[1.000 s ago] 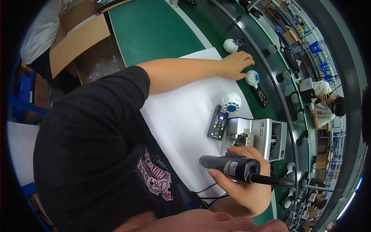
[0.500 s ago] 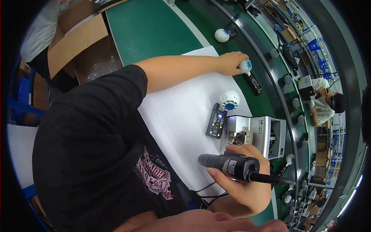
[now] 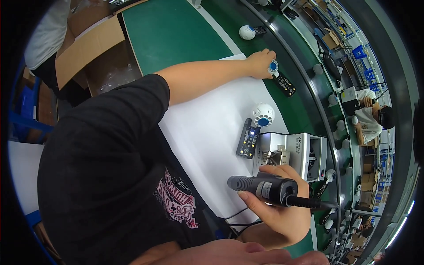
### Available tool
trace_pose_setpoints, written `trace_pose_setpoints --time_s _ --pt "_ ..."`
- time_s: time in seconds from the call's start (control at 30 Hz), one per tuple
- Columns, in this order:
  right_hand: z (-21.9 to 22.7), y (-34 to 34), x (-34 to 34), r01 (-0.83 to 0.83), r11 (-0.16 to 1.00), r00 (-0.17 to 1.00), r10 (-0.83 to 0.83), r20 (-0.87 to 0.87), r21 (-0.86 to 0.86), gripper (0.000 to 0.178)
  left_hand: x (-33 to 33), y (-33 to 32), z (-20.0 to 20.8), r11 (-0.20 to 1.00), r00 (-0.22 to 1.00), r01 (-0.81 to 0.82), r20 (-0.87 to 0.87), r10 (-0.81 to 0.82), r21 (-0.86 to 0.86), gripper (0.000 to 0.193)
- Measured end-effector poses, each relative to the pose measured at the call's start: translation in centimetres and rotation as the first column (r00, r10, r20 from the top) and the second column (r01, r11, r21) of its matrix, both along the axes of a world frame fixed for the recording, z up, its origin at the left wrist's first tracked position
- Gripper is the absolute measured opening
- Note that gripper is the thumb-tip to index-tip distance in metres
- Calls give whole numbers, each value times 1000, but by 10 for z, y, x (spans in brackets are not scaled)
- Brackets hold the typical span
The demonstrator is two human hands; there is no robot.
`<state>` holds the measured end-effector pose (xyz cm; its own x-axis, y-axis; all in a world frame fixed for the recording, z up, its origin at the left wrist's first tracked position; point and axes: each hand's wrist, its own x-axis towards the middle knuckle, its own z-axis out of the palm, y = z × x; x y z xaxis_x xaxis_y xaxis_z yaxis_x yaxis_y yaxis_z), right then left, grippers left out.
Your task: Assembling electronic components and securing them with an electric screwdriver at a manufacturing station.
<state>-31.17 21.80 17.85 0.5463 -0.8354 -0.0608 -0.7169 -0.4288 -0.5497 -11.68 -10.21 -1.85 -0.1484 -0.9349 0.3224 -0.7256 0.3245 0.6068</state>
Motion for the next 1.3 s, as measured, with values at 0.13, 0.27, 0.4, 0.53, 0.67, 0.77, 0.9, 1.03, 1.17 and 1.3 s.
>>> trace_pose_setpoints --time_s 0.13,0.27,0.4,0.53,0.67,0.77,0.9,1.03,1.17,1.3 --pt "0 1 1 8 1000 1000 -8 -5 2 53 -2 -3 -8 985 999 22 -45 -30 -171 65" --pt "1 2 0 11 1000 1000 -11 10 8 54 -3 0 -5 963 996 18 -85 -42 -267 66" --pt "2 3 2 24 999 1000 -24 6 27 54 -2 1 -4 958 995 4 -94 -33 -285 67" --pt "1 3 2 27 999 1000 -28 7 30 54 -4 1 -5 959 992 -6 -119 -30 -285 67" --pt "1 2 2 24 999 1000 -24 13 21 54 -5 1 -5 964 989 -4 -142 -35 -267 66" --pt "1 2 2 27 999 1000 -27 14 18 54 -5 1 -4 970 991 -9 -132 -24 -242 65" --pt "1 3 2 29 999 1000 -29 10 18 54 -2 1 -4 969 991 -40 -133 8 -244 66" --pt "1 3 2 33 999 999 -33 11 17 54 -1 -1 -5 965 990 -67 -137 32 -254 65" --pt "1 3 3 39 999 999 -40 16 29 54 0 -2 -7 958 988 -95 -142 58 -270 64" --pt "1 3 2 38 999 999 -38 11 33 54 1 -4 -8 955 987 -108 -146 69 -275 63"
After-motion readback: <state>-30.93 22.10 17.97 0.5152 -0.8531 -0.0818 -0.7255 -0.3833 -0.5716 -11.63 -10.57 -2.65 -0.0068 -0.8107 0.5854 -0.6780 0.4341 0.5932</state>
